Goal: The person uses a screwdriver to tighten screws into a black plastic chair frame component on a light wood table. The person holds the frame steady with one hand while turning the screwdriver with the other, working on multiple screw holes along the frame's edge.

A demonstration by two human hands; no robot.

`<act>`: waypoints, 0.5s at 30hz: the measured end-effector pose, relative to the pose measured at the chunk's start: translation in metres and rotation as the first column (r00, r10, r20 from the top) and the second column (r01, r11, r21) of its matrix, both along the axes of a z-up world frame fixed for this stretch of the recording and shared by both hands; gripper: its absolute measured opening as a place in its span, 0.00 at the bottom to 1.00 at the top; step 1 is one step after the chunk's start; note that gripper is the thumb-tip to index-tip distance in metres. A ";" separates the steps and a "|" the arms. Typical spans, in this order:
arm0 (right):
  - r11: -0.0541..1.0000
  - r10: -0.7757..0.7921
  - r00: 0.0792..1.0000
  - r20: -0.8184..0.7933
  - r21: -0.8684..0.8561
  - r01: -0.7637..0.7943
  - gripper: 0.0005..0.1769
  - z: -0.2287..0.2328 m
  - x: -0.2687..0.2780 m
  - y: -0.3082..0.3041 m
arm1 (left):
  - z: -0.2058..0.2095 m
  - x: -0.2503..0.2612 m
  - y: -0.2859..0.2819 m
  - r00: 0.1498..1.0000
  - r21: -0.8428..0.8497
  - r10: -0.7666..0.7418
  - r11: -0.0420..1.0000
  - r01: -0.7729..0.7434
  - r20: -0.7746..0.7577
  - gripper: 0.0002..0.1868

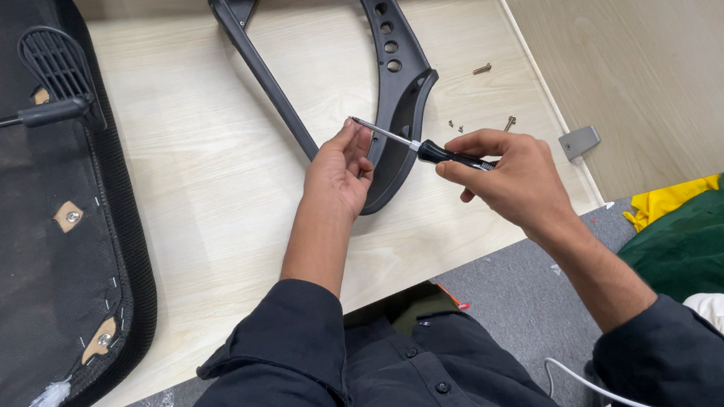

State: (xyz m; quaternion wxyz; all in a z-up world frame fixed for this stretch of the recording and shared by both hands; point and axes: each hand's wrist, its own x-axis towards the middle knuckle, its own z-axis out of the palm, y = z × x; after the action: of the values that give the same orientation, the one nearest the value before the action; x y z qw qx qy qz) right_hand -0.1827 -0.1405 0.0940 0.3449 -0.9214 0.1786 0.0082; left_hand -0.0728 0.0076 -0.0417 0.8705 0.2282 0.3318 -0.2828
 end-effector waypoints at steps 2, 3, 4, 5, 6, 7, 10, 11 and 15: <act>1.000 -0.012 1.000 -0.017 -0.015 0.012 0.20 0.002 0.001 -0.005 | 0.001 -0.001 0.002 0.998 0.074 -0.057 0.996 0.054 0.040 0.07; 1.000 -0.017 1.000 -0.025 -0.022 0.017 0.20 0.003 0.002 -0.007 | 0.003 -0.001 0.004 0.995 0.112 -0.086 0.991 0.079 0.057 0.08; 1.000 0.001 1.000 -0.001 -0.007 -0.001 0.19 0.004 0.002 -0.009 | 0.005 -0.002 0.008 0.983 0.182 -0.147 0.975 0.126 0.106 0.10; 1.000 0.019 1.000 0.023 0.009 -0.019 0.19 0.005 0.002 -0.011 | 0.008 -0.002 0.014 0.966 0.253 -0.211 0.953 0.169 0.149 0.13; 0.999 0.037 0.998 0.047 0.024 -0.038 0.19 0.008 0.003 -0.012 | 0.012 -0.002 0.021 0.943 0.325 -0.275 0.923 0.205 0.187 0.16; 0.999 0.039 0.999 -0.001 -0.023 -0.039 0.18 0.011 0.004 -0.014 | 0.016 -0.004 0.027 0.918 0.519 -0.346 0.830 0.202 0.195 0.16; 0.980 0.070 0.987 -0.148 -0.173 -0.096 0.17 0.019 0.009 -0.015 | 0.025 -0.011 0.048 0.827 0.888 -0.557 0.417 0.195 0.080 0.17; 0.964 0.101 0.975 -0.198 -0.224 -0.145 0.18 0.021 0.011 -0.015 | 0.027 -0.012 0.055 0.783 0.931 -0.622 0.282 0.233 -0.007 0.18; 0.900 0.119 0.930 -0.348 -0.358 -0.249 0.18 0.028 0.014 -0.004 | 0.028 -0.020 0.053 0.707 0.975 -0.698 0.065 0.214 -0.109 0.21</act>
State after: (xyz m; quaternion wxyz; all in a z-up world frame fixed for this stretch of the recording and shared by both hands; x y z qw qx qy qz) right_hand -0.1688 -0.1446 0.1216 0.1159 -0.9712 0.1408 0.1530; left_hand -0.0927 0.0609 -0.0135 0.4482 0.8485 0.1533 -0.2361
